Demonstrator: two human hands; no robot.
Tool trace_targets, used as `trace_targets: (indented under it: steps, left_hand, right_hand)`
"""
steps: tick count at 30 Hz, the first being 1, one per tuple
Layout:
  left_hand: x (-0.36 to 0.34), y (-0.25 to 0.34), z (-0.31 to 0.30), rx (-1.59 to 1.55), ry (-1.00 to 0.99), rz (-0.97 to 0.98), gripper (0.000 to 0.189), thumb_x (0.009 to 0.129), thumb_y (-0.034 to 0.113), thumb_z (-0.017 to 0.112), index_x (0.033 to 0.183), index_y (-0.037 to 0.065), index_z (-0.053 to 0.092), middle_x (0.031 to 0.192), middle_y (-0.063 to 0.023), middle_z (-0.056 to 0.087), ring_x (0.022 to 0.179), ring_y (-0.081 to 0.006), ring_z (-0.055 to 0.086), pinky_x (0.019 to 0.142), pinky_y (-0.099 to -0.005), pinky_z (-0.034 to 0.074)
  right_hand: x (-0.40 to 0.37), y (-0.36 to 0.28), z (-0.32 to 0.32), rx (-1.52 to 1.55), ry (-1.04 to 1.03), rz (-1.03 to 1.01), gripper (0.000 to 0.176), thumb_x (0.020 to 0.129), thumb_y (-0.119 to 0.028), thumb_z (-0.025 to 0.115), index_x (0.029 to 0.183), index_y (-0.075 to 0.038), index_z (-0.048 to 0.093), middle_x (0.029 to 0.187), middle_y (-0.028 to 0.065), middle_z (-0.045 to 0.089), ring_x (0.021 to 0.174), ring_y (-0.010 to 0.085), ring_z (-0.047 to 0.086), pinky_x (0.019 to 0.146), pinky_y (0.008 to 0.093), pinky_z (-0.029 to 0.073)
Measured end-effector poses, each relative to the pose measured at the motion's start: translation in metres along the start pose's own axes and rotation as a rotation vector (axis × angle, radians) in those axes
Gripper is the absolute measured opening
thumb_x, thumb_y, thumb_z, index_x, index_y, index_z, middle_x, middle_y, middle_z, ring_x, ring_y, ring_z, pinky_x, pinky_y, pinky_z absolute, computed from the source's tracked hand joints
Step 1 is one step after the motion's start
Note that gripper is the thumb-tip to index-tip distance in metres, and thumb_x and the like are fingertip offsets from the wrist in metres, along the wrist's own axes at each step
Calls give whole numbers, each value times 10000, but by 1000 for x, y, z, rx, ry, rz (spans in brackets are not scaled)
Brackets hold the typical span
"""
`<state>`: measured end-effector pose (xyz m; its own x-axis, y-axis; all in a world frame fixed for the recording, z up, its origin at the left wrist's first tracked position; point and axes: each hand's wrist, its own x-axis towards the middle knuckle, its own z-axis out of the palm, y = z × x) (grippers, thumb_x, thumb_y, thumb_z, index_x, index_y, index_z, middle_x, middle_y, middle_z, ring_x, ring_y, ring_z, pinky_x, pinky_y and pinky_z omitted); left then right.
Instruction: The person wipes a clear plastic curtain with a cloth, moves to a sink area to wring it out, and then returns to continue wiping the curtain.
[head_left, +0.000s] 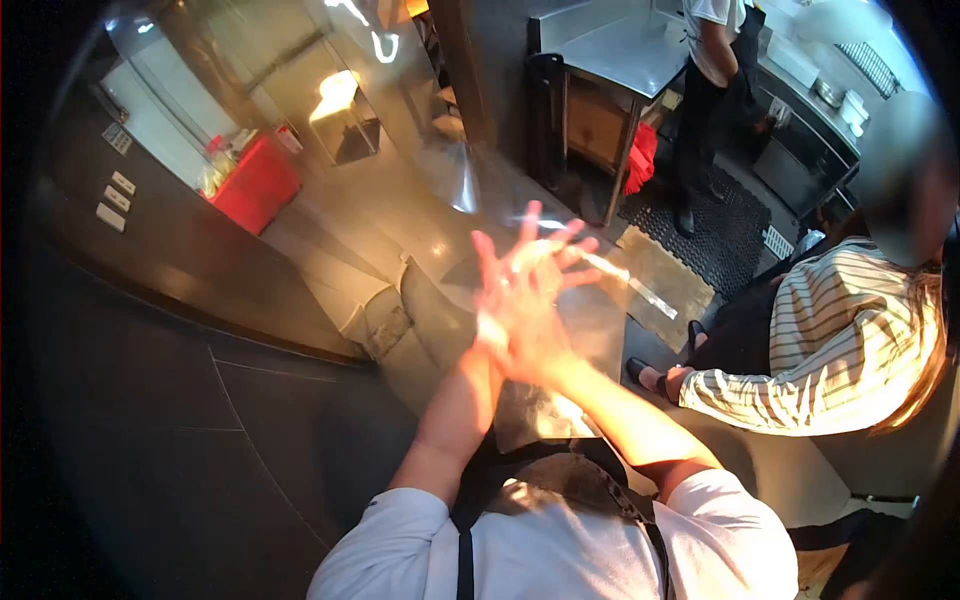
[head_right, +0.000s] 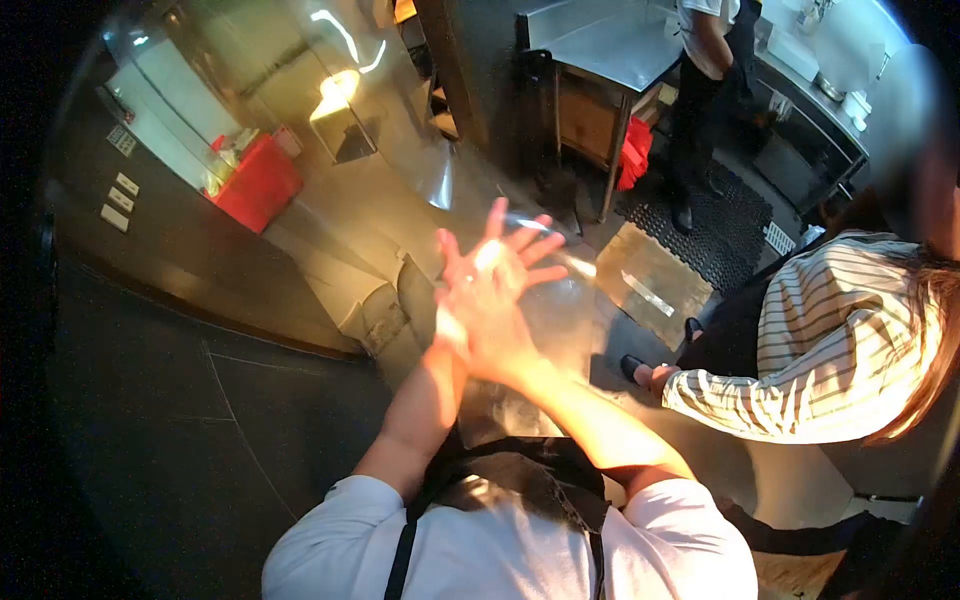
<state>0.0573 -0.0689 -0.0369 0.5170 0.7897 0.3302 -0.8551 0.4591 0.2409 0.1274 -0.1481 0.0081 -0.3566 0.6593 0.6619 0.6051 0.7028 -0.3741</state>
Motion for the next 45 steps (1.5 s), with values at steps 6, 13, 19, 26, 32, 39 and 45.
trace_targets:
  steps: [6,13,19,26,32,39,45]
  left_hand:
    - [5,-5,47,-603,129,-21,1033,754,887,466,1573,296,251,1638,-157,203,1428,-564,212,1092,-762,188]
    - [12,28,14,-247,-40,64,924,832,785,466,1571,267,265,1617,-199,237,1483,-465,177,1160,-686,125]
    - [32,41,22,-47,-105,-60,847,839,808,429,1538,341,325,1622,-201,224,1441,-568,163,1063,-807,139]
    - [31,83,60,-95,-33,-62,937,803,857,425,1578,384,192,1588,-216,273,1422,-416,323,1164,-578,234]
    - [-4,56,-38,-98,-212,19,972,775,900,387,1557,333,277,1617,-135,253,1461,-523,139,1005,-849,197]
    - [-27,59,47,-69,164,75,1110,801,860,433,1558,75,226,1614,-166,246,1509,-280,214,1234,-512,151]
    - [-61,60,43,-118,156,-64,935,827,827,441,1546,257,262,1649,-152,93,1449,-537,179,1034,-839,140]
  right_hand:
    - [49,102,-1,-73,224,289,611,896,-342,590,1412,-40,463,1506,297,352,1366,533,324,1051,717,252]
    - [10,44,9,-373,-22,19,588,901,-292,581,1409,-21,459,1450,289,427,1390,498,334,1069,704,252]
    - [68,42,15,-84,146,143,520,874,-342,592,1279,-19,555,1437,283,451,1354,526,357,1083,694,230]
    - [92,84,-17,-51,263,369,473,977,-346,537,1333,-35,531,1349,254,544,1245,455,494,1007,563,383]
    - [69,53,81,-21,42,356,466,950,-374,574,1342,-124,569,1373,258,533,1270,484,481,1033,603,364]
    - [66,38,40,10,-46,240,482,957,-299,548,1366,-45,523,1449,246,469,1331,495,407,1069,652,305]
    - [27,-57,1,89,-116,-165,572,845,-278,671,1349,-46,534,1299,236,530,1216,495,477,1044,592,367]
